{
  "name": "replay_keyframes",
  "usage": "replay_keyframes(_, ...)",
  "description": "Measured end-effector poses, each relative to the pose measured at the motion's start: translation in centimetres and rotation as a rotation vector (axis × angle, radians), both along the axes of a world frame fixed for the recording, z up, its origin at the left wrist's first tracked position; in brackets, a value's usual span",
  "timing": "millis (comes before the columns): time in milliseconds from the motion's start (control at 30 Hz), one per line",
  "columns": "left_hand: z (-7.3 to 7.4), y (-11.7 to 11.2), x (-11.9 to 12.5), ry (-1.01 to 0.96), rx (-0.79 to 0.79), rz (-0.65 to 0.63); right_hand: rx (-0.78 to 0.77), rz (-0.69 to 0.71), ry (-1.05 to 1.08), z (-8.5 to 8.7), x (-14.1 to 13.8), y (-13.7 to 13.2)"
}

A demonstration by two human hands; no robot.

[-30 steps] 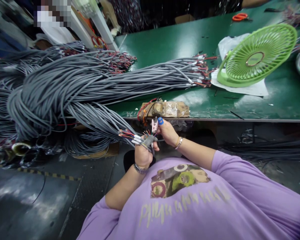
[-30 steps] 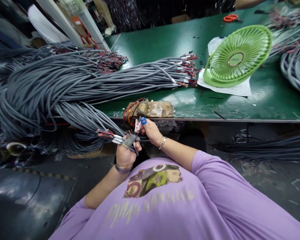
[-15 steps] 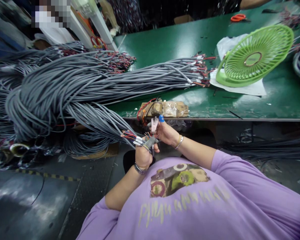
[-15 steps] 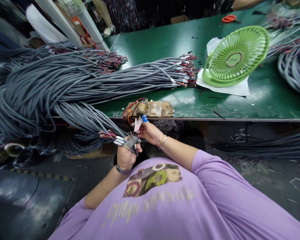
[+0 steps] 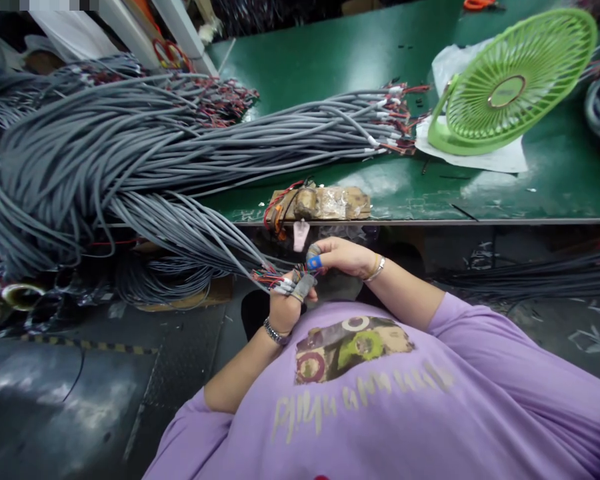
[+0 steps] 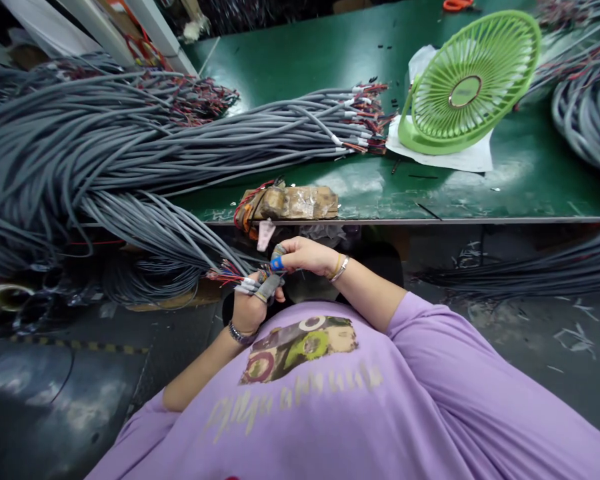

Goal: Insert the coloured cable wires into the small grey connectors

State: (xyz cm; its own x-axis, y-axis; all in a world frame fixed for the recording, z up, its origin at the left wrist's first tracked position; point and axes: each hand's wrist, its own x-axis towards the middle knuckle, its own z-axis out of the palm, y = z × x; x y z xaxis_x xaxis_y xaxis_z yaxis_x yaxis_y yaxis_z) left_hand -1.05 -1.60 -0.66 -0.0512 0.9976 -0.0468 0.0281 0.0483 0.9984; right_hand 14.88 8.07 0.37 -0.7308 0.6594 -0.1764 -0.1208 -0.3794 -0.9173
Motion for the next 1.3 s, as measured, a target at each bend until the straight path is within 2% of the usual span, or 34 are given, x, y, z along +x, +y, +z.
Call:
replay_keyframes(133, 1.0, 0.2, -0.3, 0.143, -0.073, -0.17, 0.125, 0.044, -0.009, 0.9, -0.4, -0.9)
replay_keyframes(200, 1.1, 0.3, -0.4, 0.151, -0.115, -0.178, 0.171, 0.039, -0.011, 1.1, -0.3, -1.1)
replay_keyframes(300, 0.6, 0.2, -0.6, 0.053, -0.133, -0.073, 0.188, -0.049, -0.031, 0.7, 0.2, -0.9)
replay_keyframes(367, 0.0, 0.2, -0.7, -0.058, -0.126, 0.015, 0.13, -0.083, -0.04, 0.2, 0.7, -0.8)
replay_keyframes(467, -0.7, 0.3, -0.6, -0.142, -0.097, 0.09, 0.031, -0.06, -0.023, -0.6, 0.9, -1.2)
replay_keyframes(633, -0.7, 0.4, -0.5, -0.097, -0.074, 0.052, 0.028, -0.173, 0.02, -0.8, -0.6, -2.7)
replay_keyframes(800, -0.6, -0.1, -0.9, -0.028, -0.063, -0.018, 0.043, -0.172, 0.006, -0.3, -1.6, -2.9)
replay_keyframes(967, -1.0, -0.1, -0.5, -0.115, -0.055, 0.126, 0.038, -0.206, -0.049, 0.2, -1.9, -2.5)
replay_keyframes(1133, -0.4, 0.3, 0.2, -0.217, -0.037, 0.224, -0.021, -0.265, -0.018, -0.2, -1.9, -2.5)
replay_keyframes(1300, 1.1, 0.5, 0.6, -0.308, -0.038, 0.244, -0.265, -0.341, 0.125, -1.5, -1.6, -1.1)
